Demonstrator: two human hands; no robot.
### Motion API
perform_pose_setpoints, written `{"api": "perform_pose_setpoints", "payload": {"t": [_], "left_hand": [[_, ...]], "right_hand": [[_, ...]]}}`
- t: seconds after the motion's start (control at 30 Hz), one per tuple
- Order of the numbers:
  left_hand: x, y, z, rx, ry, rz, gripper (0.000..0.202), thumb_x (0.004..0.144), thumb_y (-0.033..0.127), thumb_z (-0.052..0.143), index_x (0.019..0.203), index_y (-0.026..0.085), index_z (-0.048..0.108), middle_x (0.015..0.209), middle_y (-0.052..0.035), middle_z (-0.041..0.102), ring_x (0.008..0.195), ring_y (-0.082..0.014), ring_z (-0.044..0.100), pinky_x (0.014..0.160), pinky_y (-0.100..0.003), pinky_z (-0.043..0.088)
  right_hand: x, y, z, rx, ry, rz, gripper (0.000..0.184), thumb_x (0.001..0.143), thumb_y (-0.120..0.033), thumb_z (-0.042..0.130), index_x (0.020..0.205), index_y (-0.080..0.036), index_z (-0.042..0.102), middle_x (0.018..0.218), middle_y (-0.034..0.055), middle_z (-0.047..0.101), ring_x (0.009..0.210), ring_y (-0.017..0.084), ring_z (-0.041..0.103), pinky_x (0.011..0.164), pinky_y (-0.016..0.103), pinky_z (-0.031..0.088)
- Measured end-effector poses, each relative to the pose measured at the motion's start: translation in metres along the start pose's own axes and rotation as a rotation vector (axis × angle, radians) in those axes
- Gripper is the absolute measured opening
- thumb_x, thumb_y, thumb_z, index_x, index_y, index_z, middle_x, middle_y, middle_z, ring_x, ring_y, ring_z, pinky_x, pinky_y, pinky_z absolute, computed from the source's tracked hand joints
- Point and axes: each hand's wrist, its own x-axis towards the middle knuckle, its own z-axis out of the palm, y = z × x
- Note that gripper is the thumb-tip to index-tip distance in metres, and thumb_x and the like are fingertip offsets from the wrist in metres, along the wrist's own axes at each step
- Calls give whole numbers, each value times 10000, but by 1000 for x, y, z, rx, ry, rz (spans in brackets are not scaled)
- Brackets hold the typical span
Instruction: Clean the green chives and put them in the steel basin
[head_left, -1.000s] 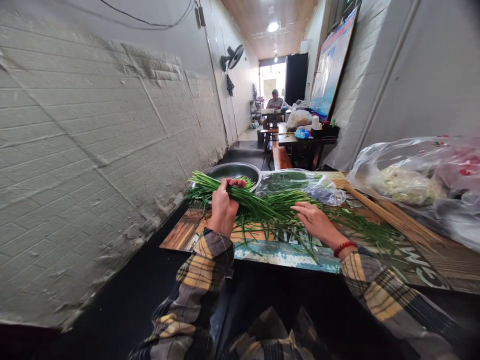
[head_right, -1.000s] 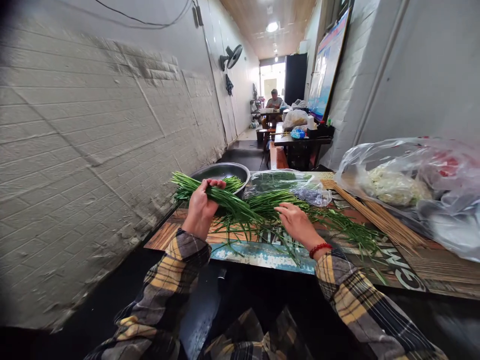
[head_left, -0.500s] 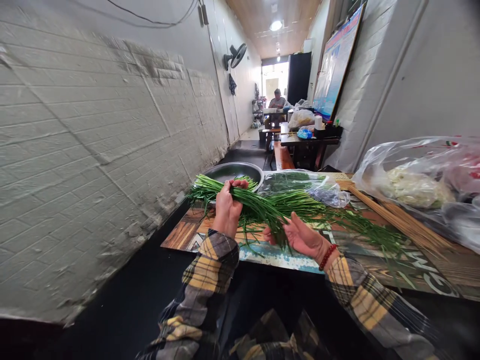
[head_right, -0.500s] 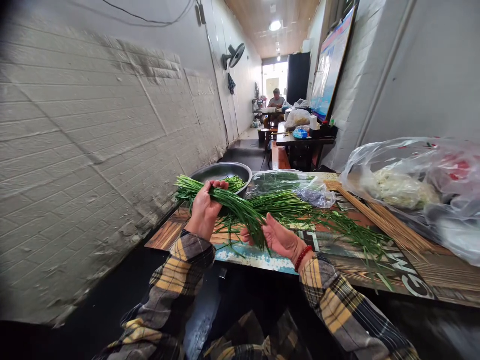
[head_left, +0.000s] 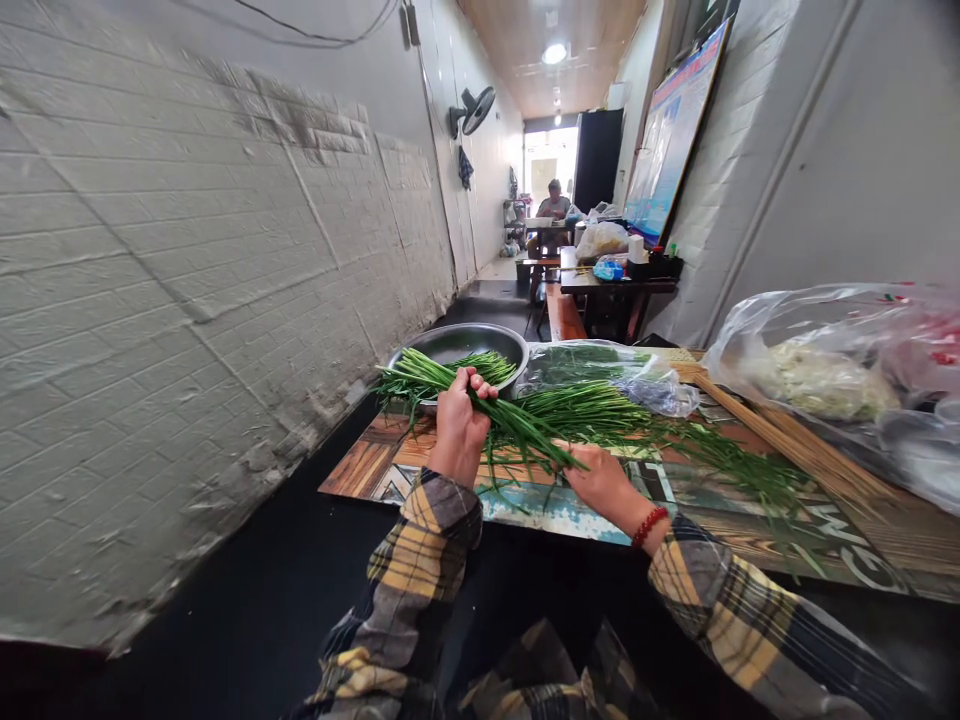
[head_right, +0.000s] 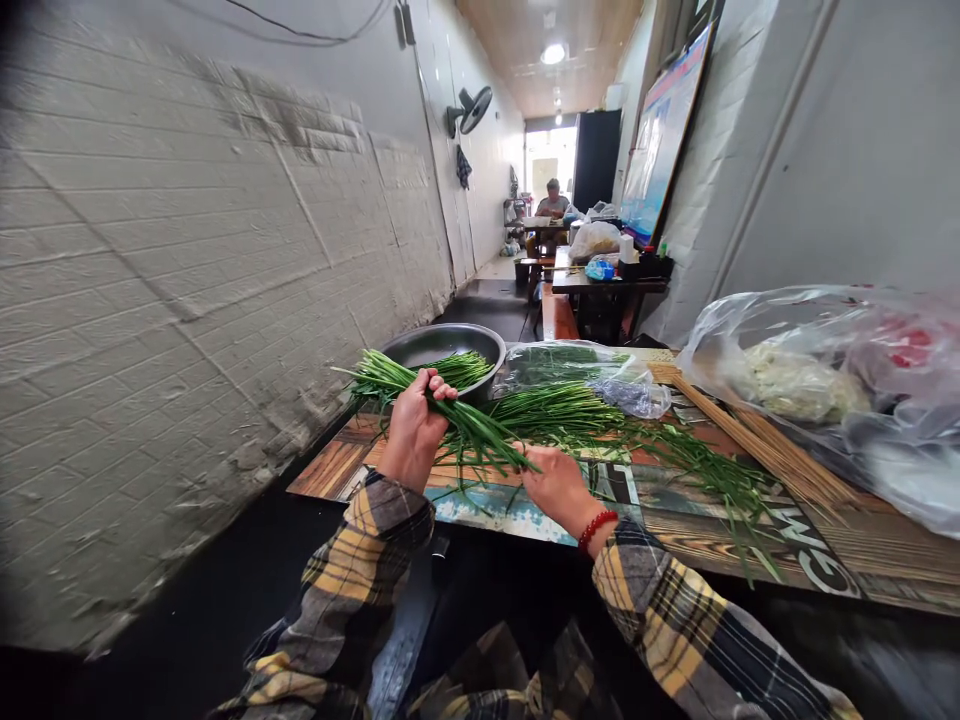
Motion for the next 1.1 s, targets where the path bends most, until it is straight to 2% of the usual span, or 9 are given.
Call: {"api": "perform_pose_setpoints", "payload": {"t": [0.2,0.33,0.43,0.5,0.6,0.77,0.87,0.97,1.1], "left_hand": [[-5,-6,-5,21,-45,-3,264,975,167,402,734,140,507,468,91,324,342,-28,283,383,-168,258],[-4,-3,-7,17,-53,19,251,964,188,443,725,141,505,468,94,317,339,-29,281,380,-175,240],[-1,5,-11,16,-32,60,287,976,151,385,711,139,495,461,90,323,335,-30,271,377,-180,241],[0,11,-14,20,-19,79,295,979,146,368,713,138,494,461,90,326,334,-28,270,377,-181,242],[1,14,-18,14,-32,54,293,985,158,363,720,142,487,465,91,318,334,-27,270,378,-183,241],[2,5,-14,-1,-27,8,263,985,168,378,737,148,462,479,100,293,336,-27,260,373,-179,233],[2,0,-8,-5,-31,-22,263,983,153,376,729,151,443,484,103,274,336,-27,256,373,-181,232],[3,-1,-6,-8,-48,-37,277,992,166,358,729,149,444,488,101,275,337,-26,256,373,-182,231],[5,3,-10,-12,-71,-16,283,1000,198,351,742,147,458,489,99,281,338,-26,261,375,-181,238]], "right_hand": [[-5,16,-19,-300,-90,-15,490,846,-107,431,1289,-257,578,1061,70,720,929,201,664,765,260,467],[-4,35,-31,-429,-81,6,556,899,-124,378,1417,-318,437,1022,62,729,845,197,681,678,255,458],[-4,62,-35,-480,-43,117,555,917,-118,350,1431,-316,411,1048,71,726,855,215,690,653,269,459],[-5,79,-36,-471,-18,212,495,950,-166,329,1418,-288,435,1063,87,724,846,226,696,650,283,467],[-4,92,-36,-358,39,251,423,967,-246,342,1349,-261,523,1082,93,719,868,232,694,698,308,489],[10,64,-34,216,110,114,379,943,-353,375,1102,-210,688,995,59,725,873,198,673,795,307,499],[19,36,-25,455,82,-5,398,934,-381,390,1171,-195,651,980,55,717,894,189,654,825,321,490],[23,18,-16,579,90,-38,391,940,-374,380,1165,-194,645,969,51,710,869,173,642,796,309,488],[22,15,-19,558,239,-3,334,931,-370,405,1014,-186,671,836,39,686,798,170,627,758,295,474]]}}
